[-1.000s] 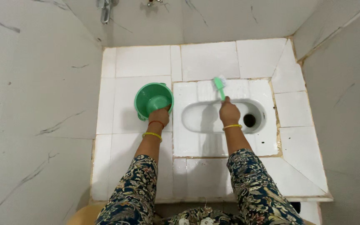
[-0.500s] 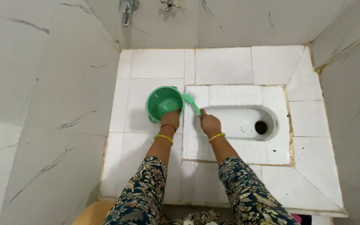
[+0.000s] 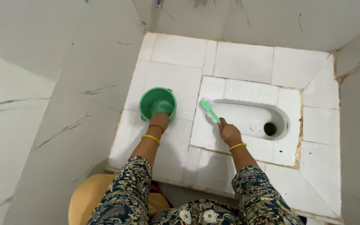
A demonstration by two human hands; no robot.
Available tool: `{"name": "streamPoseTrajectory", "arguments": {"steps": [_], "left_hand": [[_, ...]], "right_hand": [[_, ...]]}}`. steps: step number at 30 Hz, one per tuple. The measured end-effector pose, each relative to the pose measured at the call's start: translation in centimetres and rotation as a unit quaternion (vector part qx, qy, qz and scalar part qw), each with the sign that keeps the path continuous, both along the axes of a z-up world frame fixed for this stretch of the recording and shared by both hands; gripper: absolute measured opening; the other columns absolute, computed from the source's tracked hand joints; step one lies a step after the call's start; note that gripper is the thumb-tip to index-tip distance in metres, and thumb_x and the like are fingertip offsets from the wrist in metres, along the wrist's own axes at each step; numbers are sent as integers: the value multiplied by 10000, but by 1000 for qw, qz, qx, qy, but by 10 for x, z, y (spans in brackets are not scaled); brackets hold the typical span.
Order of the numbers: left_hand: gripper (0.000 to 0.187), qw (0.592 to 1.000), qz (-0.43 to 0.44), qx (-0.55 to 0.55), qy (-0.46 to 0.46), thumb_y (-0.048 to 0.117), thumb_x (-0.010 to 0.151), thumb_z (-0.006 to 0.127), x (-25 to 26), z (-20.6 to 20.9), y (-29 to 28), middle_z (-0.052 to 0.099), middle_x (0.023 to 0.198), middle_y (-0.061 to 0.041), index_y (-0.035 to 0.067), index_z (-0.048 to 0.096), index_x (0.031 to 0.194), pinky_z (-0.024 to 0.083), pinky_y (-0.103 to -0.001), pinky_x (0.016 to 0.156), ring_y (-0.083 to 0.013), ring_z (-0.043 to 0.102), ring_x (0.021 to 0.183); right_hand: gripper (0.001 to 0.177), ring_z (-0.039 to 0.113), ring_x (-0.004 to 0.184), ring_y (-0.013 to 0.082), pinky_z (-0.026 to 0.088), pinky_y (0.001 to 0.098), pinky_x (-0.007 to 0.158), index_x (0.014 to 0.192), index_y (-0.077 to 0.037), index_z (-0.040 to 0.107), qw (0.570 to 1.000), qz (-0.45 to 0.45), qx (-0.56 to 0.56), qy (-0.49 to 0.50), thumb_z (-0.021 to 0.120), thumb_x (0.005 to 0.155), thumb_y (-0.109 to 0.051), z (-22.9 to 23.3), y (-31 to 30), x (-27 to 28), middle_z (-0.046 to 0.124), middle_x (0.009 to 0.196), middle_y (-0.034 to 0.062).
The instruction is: The person turns on a faucet to fill a bucket with water, then scrubs a squat toilet and the surrounding tiles using a brush and water from the bucket.
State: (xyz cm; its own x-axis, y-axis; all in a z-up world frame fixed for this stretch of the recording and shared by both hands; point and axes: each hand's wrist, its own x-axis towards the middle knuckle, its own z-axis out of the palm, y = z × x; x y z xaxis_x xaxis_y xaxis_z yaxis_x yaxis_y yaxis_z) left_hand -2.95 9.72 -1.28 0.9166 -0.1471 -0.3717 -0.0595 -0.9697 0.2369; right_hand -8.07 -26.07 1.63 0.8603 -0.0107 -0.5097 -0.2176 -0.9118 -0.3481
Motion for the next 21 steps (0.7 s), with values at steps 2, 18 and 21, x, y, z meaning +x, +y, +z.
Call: {"name": "streamPoseTrajectory", "arguments": {"steps": [2,18,21], "left_hand": [[343,999,-8,36,26,120,970,478,-8,7,5,712,1171,-200,154,703,1227,570,-504,891,-407,692,1047],[216,981,-93,149,-86,87,893,577,-38,45,50,758,1023,-109,146,780,932,471,-455,1036,-275,716,1001],[211,982,-89,114,-123,86,890,579,-38,63,46,739,1044,-118,144,773,949,461,-468,1039,-286,698,1036]], "right_hand": [[485,711,905,441,554,584,809,1462,-204,464,1000,-9,-30,-1,352,1052,-437,5,-12,12,736,974,223],[376,707,1023,439,546,561,884,1283,-107,566,996,-75,-41,1,387,1080,-368,14,37,-42,742,1077,238],[386,700,1023,442,540,562,883,1287,-108,553,997,-69,-26,3,386,1074,-383,25,59,-45,735,1074,241]]}}
